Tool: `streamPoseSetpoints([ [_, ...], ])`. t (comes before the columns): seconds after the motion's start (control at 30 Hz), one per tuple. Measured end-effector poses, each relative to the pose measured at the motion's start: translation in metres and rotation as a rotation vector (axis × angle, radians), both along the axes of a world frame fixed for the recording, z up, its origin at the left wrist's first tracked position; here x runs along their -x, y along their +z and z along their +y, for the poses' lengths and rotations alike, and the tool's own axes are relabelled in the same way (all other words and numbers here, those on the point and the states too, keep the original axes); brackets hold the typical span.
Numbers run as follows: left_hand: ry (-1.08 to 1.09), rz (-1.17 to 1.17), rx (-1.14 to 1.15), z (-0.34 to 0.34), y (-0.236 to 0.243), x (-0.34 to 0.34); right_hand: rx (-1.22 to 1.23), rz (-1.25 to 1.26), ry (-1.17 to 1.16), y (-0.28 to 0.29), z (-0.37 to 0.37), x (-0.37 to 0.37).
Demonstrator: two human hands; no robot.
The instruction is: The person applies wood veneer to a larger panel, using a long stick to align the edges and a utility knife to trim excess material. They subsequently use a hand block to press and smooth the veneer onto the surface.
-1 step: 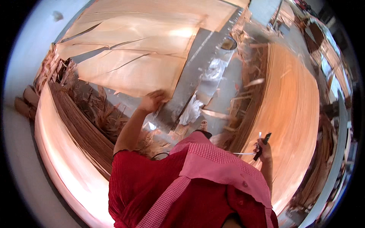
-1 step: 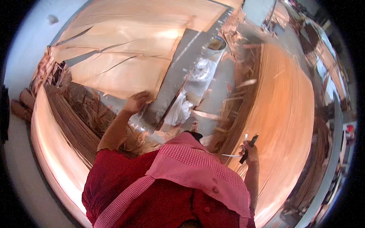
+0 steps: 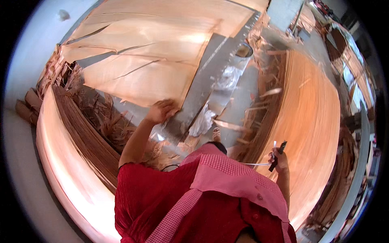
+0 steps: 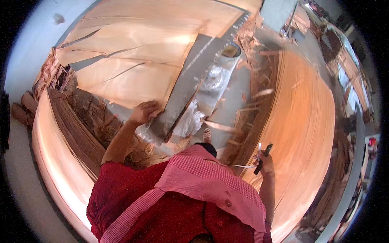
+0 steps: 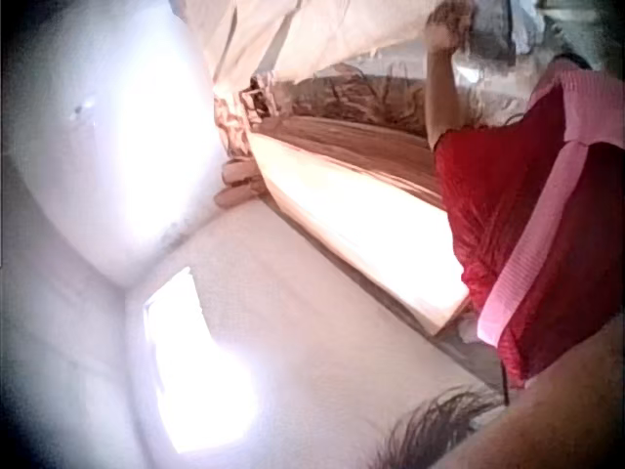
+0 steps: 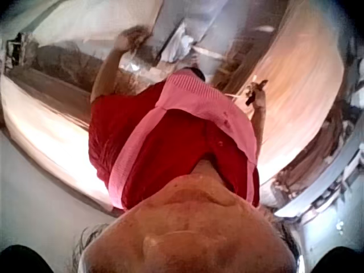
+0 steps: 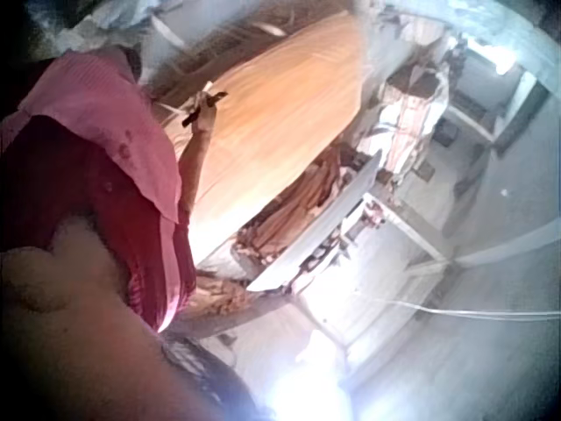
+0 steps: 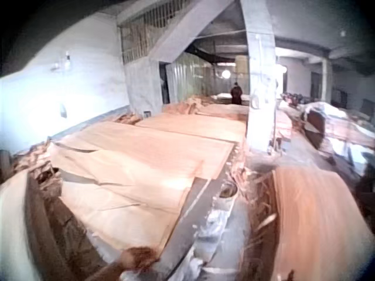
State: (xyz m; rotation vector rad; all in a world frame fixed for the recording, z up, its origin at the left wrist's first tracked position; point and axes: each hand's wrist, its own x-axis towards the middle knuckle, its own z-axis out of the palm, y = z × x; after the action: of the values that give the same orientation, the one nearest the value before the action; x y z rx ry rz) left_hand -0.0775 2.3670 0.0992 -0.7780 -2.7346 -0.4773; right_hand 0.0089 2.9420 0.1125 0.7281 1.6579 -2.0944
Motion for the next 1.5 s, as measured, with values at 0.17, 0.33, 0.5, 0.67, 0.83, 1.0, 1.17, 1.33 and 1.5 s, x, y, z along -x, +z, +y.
streamPoseSetpoints([
  [0.17, 0.573, 0.023, -0.442, 0.02, 0.015, 0.065, -0.046, -0.001, 0.221, -0.013, 0.005, 0.156],
  [0.33, 0.907, 0.026, -0.055, 0.045, -0.007, 0.123, -0.167, 0.103, 0.502, 0.008, -0.016, 0.327],
  [0.5, 0.971, -0.138, 0.008, 0.097, -0.01, 0.187, -0.136, 0.164, 0.603, 0.015, -0.137, 0.488],
  [0.67, 1.078, -0.293, 0.026, 0.12, -0.005, 0.227, -0.416, 0.538, 0.679, -0.015, -0.258, 0.652],
  [0.83, 1.171, -0.297, -0.009, 0.134, 0.0, 0.255, -0.446, 0.376, 0.86, -0.022, -0.325, 0.698],
  [1.0, 1.172, -0.363, 0.021, 0.147, -0.003, 0.29, 0.121, 0.086, 0.647, -0.052, -0.345, 0.722],
  [1.17, 1.169, -0.391, 0.064, 0.142, -0.008, 0.285, -0.112, 0.372, 1.003, -0.038, -0.328, 0.707],
  [1.33, 1.162, -0.352, 0.057, 0.138, -0.007, 0.282, -0.348, 1.015, 0.9, -0.066, -0.33, 0.675],
  [1.5, 1.15, -0.296, 0.046, 0.14, -0.01, 0.297, -0.556, 0.939, 0.75, -0.09, -0.331, 0.716],
])
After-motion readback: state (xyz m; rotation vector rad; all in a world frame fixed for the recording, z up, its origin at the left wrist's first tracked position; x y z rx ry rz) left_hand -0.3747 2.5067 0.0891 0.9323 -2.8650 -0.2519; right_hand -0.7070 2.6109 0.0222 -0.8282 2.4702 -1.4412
